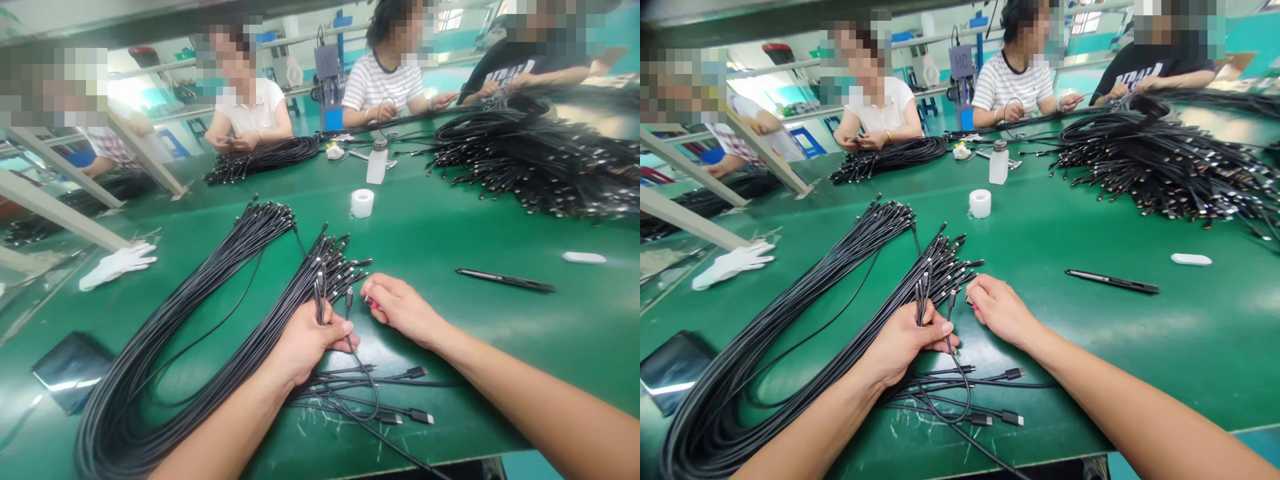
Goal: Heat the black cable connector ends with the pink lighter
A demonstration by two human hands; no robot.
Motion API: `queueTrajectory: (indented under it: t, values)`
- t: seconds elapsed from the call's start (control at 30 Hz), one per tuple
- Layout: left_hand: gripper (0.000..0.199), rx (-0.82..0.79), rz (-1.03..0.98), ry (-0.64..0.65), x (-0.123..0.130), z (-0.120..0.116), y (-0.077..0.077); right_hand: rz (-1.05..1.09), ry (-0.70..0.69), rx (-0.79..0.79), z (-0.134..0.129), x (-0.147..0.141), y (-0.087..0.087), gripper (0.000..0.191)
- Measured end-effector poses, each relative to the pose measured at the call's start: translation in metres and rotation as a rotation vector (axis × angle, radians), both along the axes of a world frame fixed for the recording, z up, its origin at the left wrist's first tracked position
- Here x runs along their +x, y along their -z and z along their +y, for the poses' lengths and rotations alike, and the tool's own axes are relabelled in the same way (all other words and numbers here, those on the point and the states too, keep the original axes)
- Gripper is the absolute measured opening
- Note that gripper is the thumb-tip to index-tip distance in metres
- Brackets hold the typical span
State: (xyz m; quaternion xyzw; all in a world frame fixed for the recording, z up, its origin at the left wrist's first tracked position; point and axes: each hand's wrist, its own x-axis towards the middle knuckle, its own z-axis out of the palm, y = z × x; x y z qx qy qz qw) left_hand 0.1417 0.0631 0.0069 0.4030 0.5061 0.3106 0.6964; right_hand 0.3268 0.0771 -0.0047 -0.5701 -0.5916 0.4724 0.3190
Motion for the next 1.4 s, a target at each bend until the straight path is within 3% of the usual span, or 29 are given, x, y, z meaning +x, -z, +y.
queueTrajectory:
  t: [0.13, 0.2, 0.73, 0.97, 1.4]
  values:
    - [0.041, -0.004, 0.036, -0.016, 0.0015, 0.0006, 0.0029, -0.396, 0.009, 0.136, 0.0019, -0.0001, -0.0006, 0.021]
    - [0.041, -0.002, 0.044, -0.01, 0.0019, 0.0004, 0.0034, -0.475, -0.003, 0.152, 0.0018, -0.001, -0.0006, 0.021]
    - [0.037, -0.017, 0.022, 0.005, 0.0024, 0.0009, 0.0035, -0.344, -0.011, 0.171, 0.0009, -0.0034, 0.0032, 0.02]
    - [0.034, -0.019, 0.028, -0.013, 0.001, 0.0014, 0.0031, -0.346, -0.079, 0.168, -0.0007, 0.002, -0.0022, 0.047]
    - [0.034, -0.02, 0.019, -0.006, 0.0009, 0.0004, 0.0024, -0.299, -0.082, 0.161, -0.0002, 0.0032, -0.0017, 0.046]
